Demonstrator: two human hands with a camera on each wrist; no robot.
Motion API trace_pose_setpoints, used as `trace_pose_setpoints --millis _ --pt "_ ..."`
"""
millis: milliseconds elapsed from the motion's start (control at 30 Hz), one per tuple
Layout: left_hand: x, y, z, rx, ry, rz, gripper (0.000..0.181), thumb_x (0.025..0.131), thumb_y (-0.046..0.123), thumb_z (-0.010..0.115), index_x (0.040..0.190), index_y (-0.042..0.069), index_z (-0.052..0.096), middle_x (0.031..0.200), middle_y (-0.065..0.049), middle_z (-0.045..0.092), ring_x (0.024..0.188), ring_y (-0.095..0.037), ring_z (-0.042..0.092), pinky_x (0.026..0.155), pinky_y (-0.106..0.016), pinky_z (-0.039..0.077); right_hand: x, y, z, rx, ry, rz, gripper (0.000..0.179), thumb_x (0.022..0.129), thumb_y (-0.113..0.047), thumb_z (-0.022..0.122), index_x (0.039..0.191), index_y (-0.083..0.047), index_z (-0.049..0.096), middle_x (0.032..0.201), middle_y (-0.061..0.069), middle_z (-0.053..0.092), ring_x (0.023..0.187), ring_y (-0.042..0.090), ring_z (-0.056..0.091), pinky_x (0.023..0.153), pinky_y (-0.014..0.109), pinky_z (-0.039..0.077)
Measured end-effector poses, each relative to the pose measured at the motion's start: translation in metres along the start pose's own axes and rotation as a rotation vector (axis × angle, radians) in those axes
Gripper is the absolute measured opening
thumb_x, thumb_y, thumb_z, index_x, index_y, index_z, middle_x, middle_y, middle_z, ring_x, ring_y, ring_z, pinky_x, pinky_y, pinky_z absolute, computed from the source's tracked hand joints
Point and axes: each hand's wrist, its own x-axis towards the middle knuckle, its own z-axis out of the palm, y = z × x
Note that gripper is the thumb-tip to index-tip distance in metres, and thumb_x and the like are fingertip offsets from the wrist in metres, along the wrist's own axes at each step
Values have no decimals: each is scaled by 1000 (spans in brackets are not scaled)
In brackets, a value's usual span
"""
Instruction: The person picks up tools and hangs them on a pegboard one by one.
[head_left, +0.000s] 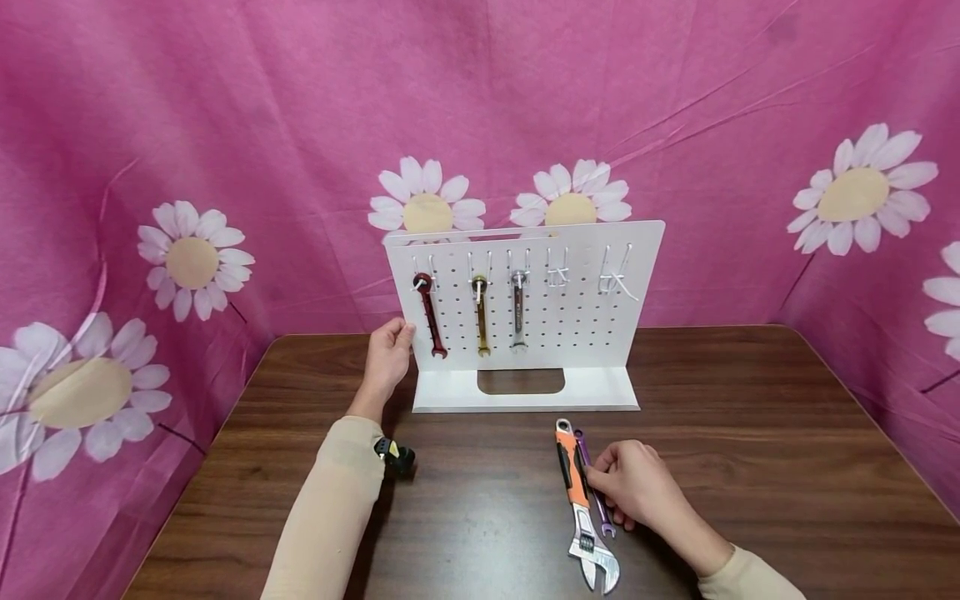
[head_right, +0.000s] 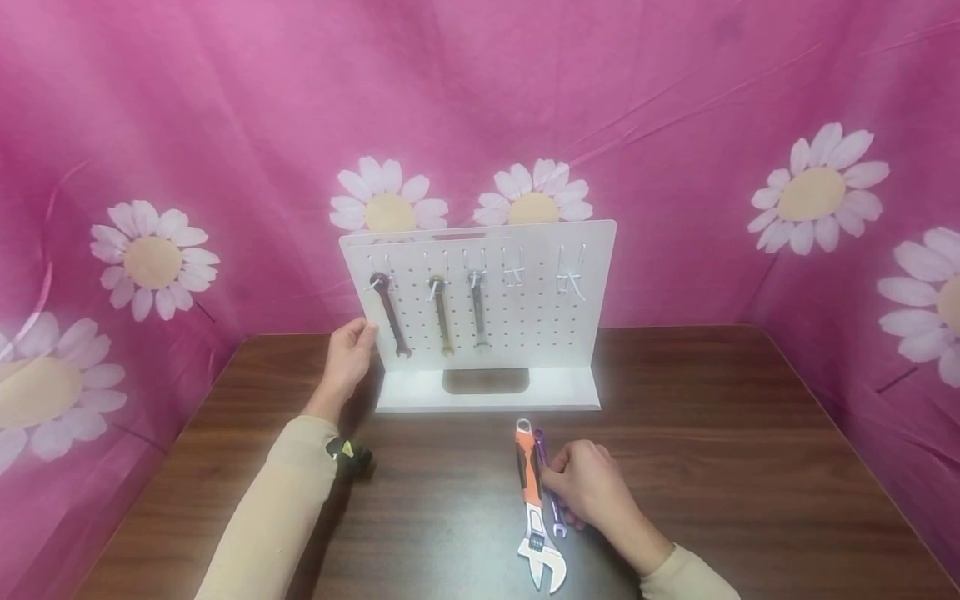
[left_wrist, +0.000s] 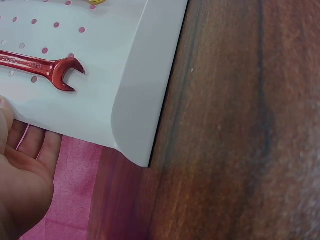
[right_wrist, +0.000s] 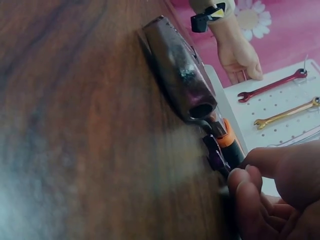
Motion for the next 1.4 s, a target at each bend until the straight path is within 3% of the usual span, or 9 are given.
trace_pose_setpoints --millis 200,433,533,800,1133,1400 --pt "0 0 -2 15 -1 9 25 111 7 57 97 -13 64 66 8 45 63 -3 42 58 -19 36 1 -1 0 46 -34 32 17 87 -8 72 72 -8 65 52 5 57 34 10 54 38 36 53" --pt "1 2 -1 4 -3 -28 26 112 7 57 93 -10 62 71 -3 53 69 -9 48 62 -18 41 1 2 -2 105 -69 35 9 87 -5 68 78 -5 66 52 4 58 34 9 53 39 37 54" --pt "2 2 0 -1 -4 -26 26 111 7 57 93 -10 62 70 2 52 70 -10 48 63 -18 42 1 5 -4 119 -84 9 7 88 -4 67 81 -5 67 52 4 59 35 10 54 39 38 54" --pt "2 2 -1 -2 -8 -36 26 112 7 56 93 -10 62 71 3 53 70 -8 48 64 -18 43 3 9 -9 205 -139 -82 8 96 -5 67 89 -1 67 54 1 57 39 10 55 39 40 54" --pt "2 -1 -2 -7 -7 -19 26 112 7 56 93 -11 62 67 9 50 68 -7 47 61 -18 39 3 5 -20 194 -55 -163 12 99 -11 76 91 -3 72 62 5 62 47 15 57 45 32 53" --pt "2 0 -1 -11 -9 -31 26 112 7 56 93 -10 62 70 3 53 71 -9 50 64 -19 44 9 3 -24 257 -58 -234 11 101 -9 74 96 1 73 76 8 72 57 15 68 56 32 60"
